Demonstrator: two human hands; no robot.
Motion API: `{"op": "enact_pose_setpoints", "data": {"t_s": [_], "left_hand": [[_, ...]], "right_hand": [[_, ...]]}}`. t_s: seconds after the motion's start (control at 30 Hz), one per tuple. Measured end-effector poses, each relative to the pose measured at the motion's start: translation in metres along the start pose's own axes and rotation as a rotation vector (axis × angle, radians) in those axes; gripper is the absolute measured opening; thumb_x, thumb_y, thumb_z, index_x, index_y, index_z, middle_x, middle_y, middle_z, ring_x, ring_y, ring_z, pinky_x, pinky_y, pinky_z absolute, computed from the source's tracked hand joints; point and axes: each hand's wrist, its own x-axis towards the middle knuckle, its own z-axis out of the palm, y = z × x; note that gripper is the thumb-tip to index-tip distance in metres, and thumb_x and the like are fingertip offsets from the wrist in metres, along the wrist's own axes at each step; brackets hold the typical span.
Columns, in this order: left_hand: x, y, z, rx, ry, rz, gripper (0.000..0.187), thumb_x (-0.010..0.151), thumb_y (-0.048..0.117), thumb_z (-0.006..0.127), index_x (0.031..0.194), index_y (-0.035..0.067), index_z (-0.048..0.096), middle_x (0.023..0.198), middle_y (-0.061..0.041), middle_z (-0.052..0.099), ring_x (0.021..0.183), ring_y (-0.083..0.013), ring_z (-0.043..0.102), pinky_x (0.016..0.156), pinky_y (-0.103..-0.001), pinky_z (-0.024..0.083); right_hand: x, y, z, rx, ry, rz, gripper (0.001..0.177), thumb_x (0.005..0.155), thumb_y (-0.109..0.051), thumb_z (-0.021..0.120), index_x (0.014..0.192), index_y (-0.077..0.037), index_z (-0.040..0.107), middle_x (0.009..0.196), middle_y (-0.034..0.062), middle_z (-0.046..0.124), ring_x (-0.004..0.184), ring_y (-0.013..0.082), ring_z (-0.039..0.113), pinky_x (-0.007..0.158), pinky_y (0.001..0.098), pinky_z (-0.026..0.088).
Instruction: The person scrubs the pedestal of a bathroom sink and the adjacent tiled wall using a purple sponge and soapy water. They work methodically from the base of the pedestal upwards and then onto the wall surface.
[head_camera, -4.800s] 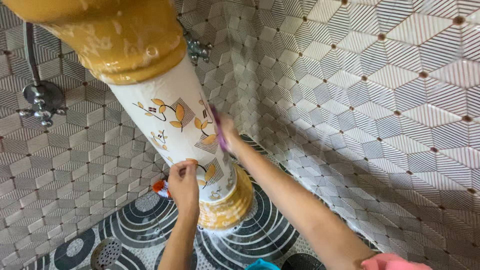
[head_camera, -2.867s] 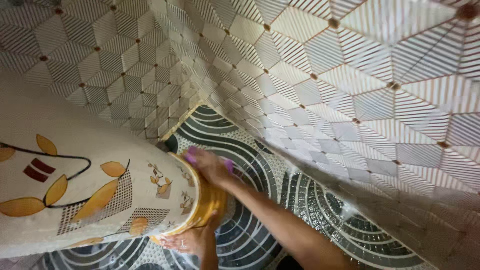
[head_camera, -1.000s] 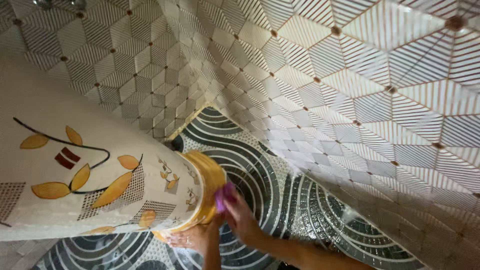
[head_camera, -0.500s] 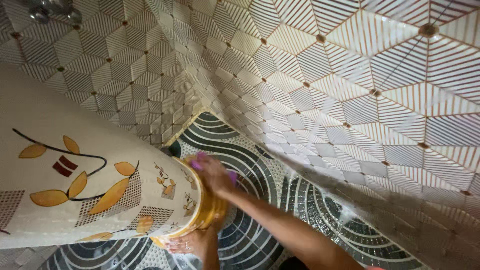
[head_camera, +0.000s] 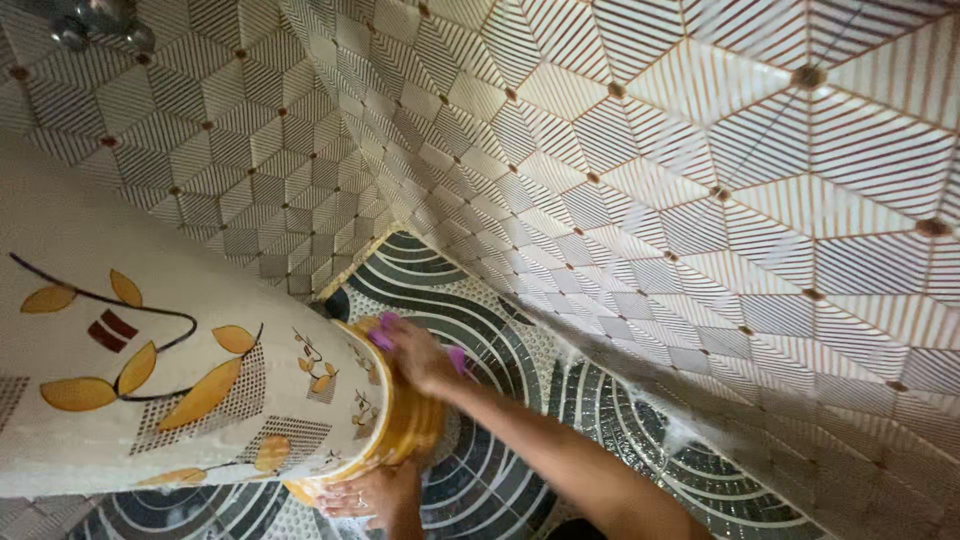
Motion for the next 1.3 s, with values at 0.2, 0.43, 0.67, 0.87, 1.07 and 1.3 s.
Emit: {"op": "enact_pose_setpoints", "data": {"t_s": [0.2,0.43,0.67,0.87,1.07,1.3], "left_hand": [[0.023,-0.027,0.024,0.051,0.183,0.245,0.180,0.040,0.077,0.087,0.148,-0.015,-0.025,0.158,-0.041,-0.022,0.148,-0.0568,-0.024,0.122,-0.072,0.005],[0.027,-0.046,0.052,0.088,0.437,0.373,0.176,0.049,0.086,0.079,0.153,-0.013,-0.022,0.164,-0.041,-0.016,0.153,-0.0593,-0.017,0.131,-0.068,0.004],[0.022,-0.040,0.041,0.013,0.200,0.230,0.178,0.040,0.080,0.078,0.155,-0.013,-0.022,0.162,-0.041,-0.020,0.151,-0.0603,-0.019,0.125,-0.070,0.007],[0.013,-0.033,0.032,0.090,0.353,0.240,0.176,0.045,0.085,0.077,0.158,-0.011,-0.018,0.168,-0.035,-0.016,0.158,-0.0542,-0.016,0.131,-0.066,0.010],[0.003,-0.034,0.025,0.107,0.322,0.395,0.171,0.051,0.087,0.069,0.151,-0.024,-0.012,0.159,-0.050,-0.009,0.150,-0.0637,-0.012,0.125,-0.069,0.004],[-0.003,-0.021,0.020,0.181,0.258,0.389,0.171,0.052,0.089,0.069,0.145,-0.027,-0.016,0.156,-0.050,-0.014,0.149,-0.0603,-0.018,0.124,-0.067,-0.004]], "right_hand": [[0.033,0.015,0.019,0.033,0.011,0.019,0.031,0.113,-0.019,0.048,0.140,-0.021,0.064,0.151,0.0096,0.055,0.144,0.0304,0.050,0.124,0.0435,0.034],[-0.153,-0.047,0.000,-0.097,0.002,0.222,0.060,0.093,-0.003,0.065,0.151,-0.009,0.049,0.162,0.0212,0.032,0.143,0.0453,0.035,0.116,0.0551,0.029],[-0.040,-0.012,0.002,-0.132,0.182,-0.078,0.048,0.102,-0.009,0.050,0.149,-0.013,0.056,0.158,0.0167,0.045,0.144,0.0403,0.045,0.122,0.0532,0.032],[0.019,0.011,0.001,0.197,-0.040,0.056,0.034,0.105,-0.019,0.053,0.137,-0.017,0.063,0.154,0.0121,0.050,0.147,0.0363,0.041,0.124,0.0517,0.030],[-0.143,-0.026,-0.004,-0.023,0.241,0.096,0.055,0.096,-0.006,0.067,0.147,-0.016,0.050,0.145,0.0217,0.054,0.130,0.0372,0.058,0.104,0.0441,0.055],[-0.052,-0.004,-0.016,-0.112,0.215,-0.261,0.050,0.105,-0.014,0.056,0.155,-0.016,0.048,0.155,0.0187,0.053,0.141,0.0350,0.053,0.120,0.0467,0.049]]}}
